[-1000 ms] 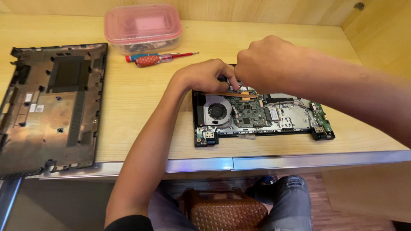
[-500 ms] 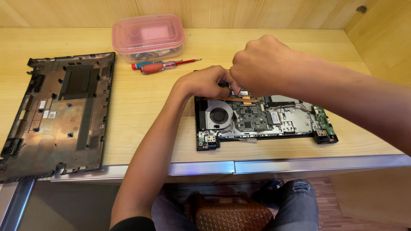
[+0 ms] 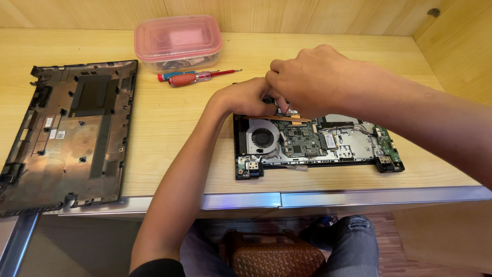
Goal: The person removes the bottom cover of a laptop and places it on the desk. They then use a screwdriver to loosen and remove screws from the motherboard area, focusing on the cooling system and internal components.
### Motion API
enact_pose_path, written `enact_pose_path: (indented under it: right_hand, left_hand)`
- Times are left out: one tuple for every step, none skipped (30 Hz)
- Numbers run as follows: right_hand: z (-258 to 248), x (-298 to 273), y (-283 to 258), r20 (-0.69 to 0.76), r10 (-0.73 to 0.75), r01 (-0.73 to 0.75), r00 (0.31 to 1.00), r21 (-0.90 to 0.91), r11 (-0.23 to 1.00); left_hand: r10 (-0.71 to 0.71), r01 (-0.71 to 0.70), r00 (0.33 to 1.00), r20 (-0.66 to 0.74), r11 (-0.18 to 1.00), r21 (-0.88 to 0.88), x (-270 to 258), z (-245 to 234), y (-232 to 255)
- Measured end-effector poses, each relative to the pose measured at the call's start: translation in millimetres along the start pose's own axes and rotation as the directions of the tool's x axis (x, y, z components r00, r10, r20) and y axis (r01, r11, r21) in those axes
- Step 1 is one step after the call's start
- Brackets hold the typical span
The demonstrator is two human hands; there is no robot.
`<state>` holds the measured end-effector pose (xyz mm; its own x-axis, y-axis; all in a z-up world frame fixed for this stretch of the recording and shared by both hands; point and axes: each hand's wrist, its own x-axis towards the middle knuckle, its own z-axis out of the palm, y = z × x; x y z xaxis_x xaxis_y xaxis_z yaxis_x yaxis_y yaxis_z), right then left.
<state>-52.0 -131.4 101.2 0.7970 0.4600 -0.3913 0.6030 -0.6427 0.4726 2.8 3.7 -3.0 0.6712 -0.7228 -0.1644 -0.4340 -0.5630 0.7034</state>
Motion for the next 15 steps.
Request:
enact_pose_path:
  right_hand:
    - [2, 2, -1, -0.018, 0.025, -0.025, 1.0, 0.01, 1.0]
    - [4, 3, -3, -0.036, 0.051, -0.05, 0.998, 0.02, 0.999]
    - [4, 5, -3, -0.035, 0.052, -0.051, 0.998, 0.022, 0.998]
    - [4, 6, -3, 0.002, 0.049, -0.049, 0.999, -0.029, 0.998]
    - [3, 8, -4, 0.037, 0.047, -0.044, 0.998, -0.08, 0.996]
    - [3, 8, -4, 0.037, 0.047, -0.044, 0.998, -0.078, 0.996]
    - [2, 9, -5, 0.027, 0.039, -0.038, 0.999, -0.029, 0.999]
    - [1, 9, -5, 0.016, 0.03, -0.031, 0.999, 0.021, 0.999]
    - [4, 10, -6, 0.016, 0.028, -0.029, 0.999, 0.02, 0.999]
    - [6, 11, -7, -0.019, 0.05, -0.05, 0.999, 0.002, 0.999]
    - [9, 12, -8, -0.055, 0.072, -0.073, 0.996, -0.015, 0.997]
    - [6, 12, -7, -0.055, 0.071, -0.072, 0.996, -0.016, 0.997]
    - [4, 13, -6, 0.024, 0.1, -0.099, 0.995, -0.043, 0.994]
    - [1, 13, -5, 0.101, 0.131, -0.124, 0.986, -0.072, 0.99]
    - [3, 12, -4, 0.102, 0.131, -0.124, 0.986, -0.073, 0.99]
  left_hand:
    - [0.063, -0.063, 0.998, 0.002, 0.998, 0.022, 1, 0, -3]
    - [0.125, -0.125, 0.992, 0.006, 0.991, 0.044, 2, 1, -6]
    - [0.126, -0.127, 0.992, 0.008, 0.991, 0.044, 0, 0, 0]
    - [0.053, -0.053, 0.999, 0.008, 0.997, 0.052, -3, -1, 5]
    - [-0.022, 0.022, 1.0, 0.008, 0.998, 0.06, -6, -2, 10]
    - [-0.023, 0.022, 1.0, 0.009, 0.998, 0.061, -5, -2, 9]
    - [-0.015, 0.016, 1.0, -0.005, 0.999, 0.042, -4, -1, 8]
    - [-0.008, 0.009, 1.0, -0.02, 1.0, 0.024, -4, -1, 6]
    - [-0.009, 0.01, 1.0, -0.021, 1.0, 0.022, -1, 0, 2]
    - [-0.012, 0.015, 0.999, -0.039, 0.997, 0.082, 1, 1, -2]
    - [-0.013, 0.021, 0.998, -0.057, 0.99, 0.142, 4, 2, -5]
    - [-0.014, 0.022, 0.998, -0.058, 0.99, 0.141, 1, 0, 0]
    - [-0.025, 0.027, 0.999, -0.026, 0.995, 0.095, -2, -1, 6]
    - [-0.034, 0.034, 0.999, 0.007, 0.998, 0.05, -6, -2, 11]
    - [-0.034, 0.033, 0.999, 0.007, 0.998, 0.048, -5, -2, 9]
